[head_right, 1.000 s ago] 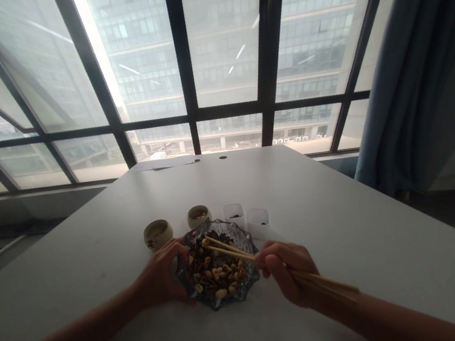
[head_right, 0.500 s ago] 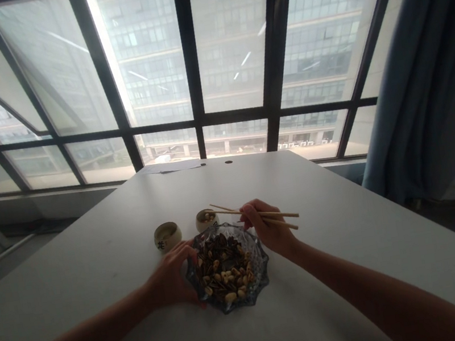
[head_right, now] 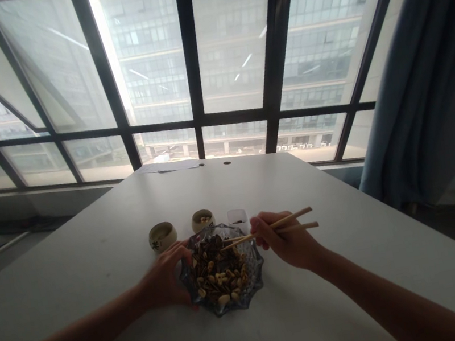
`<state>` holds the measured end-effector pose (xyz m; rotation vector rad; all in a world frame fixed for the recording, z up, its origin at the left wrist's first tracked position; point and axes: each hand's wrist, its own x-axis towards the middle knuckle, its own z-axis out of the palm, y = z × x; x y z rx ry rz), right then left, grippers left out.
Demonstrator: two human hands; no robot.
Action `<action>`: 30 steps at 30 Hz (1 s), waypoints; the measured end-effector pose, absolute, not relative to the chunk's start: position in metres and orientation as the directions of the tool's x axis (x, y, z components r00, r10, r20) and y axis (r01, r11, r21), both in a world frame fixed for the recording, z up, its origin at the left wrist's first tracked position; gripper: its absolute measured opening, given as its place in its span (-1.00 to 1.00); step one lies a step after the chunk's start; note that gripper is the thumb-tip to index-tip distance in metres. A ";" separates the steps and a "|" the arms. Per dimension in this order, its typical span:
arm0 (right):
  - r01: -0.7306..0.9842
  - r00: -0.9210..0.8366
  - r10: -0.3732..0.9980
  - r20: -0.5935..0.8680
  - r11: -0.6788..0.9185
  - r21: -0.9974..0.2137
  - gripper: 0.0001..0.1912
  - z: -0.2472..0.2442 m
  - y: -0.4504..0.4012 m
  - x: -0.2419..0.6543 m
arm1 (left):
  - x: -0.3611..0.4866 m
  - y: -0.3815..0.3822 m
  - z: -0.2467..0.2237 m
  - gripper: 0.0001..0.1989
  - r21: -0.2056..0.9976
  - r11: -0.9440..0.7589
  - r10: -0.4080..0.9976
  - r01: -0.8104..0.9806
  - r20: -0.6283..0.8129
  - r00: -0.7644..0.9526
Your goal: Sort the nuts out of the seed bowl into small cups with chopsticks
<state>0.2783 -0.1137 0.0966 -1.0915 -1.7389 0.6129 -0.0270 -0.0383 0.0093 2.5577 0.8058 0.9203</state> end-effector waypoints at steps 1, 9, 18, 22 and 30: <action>0.400 -0.137 0.879 0.457 0.471 -0.786 -0.43 0.094 -0.113 0.278 | -0.027 -0.038 0.009 -0.31 0.452 -0.794 0.601 0.406 0.485 0.635; 0.396 -0.074 0.898 0.433 0.425 -0.814 -0.45 0.087 -0.110 0.275 | -0.027 -0.039 0.011 -0.32 0.448 -0.789 0.608 0.419 0.479 0.633; 0.313 0.070 0.905 0.419 0.379 -0.871 -0.43 0.085 -0.108 0.272 | -0.028 -0.039 0.010 -0.31 0.454 -0.790 0.607 0.413 0.482 0.631; 0.261 0.127 0.890 0.437 0.395 -0.881 -0.45 0.082 -0.105 0.275 | -0.027 -0.039 0.010 -0.32 0.445 -0.792 0.606 0.418 0.487 0.629; -0.106 0.218 0.950 0.224 0.251 -0.962 -0.47 0.084 -0.089 0.285 | -0.027 -0.038 0.010 -0.31 0.450 -0.801 0.592 0.395 0.493 0.638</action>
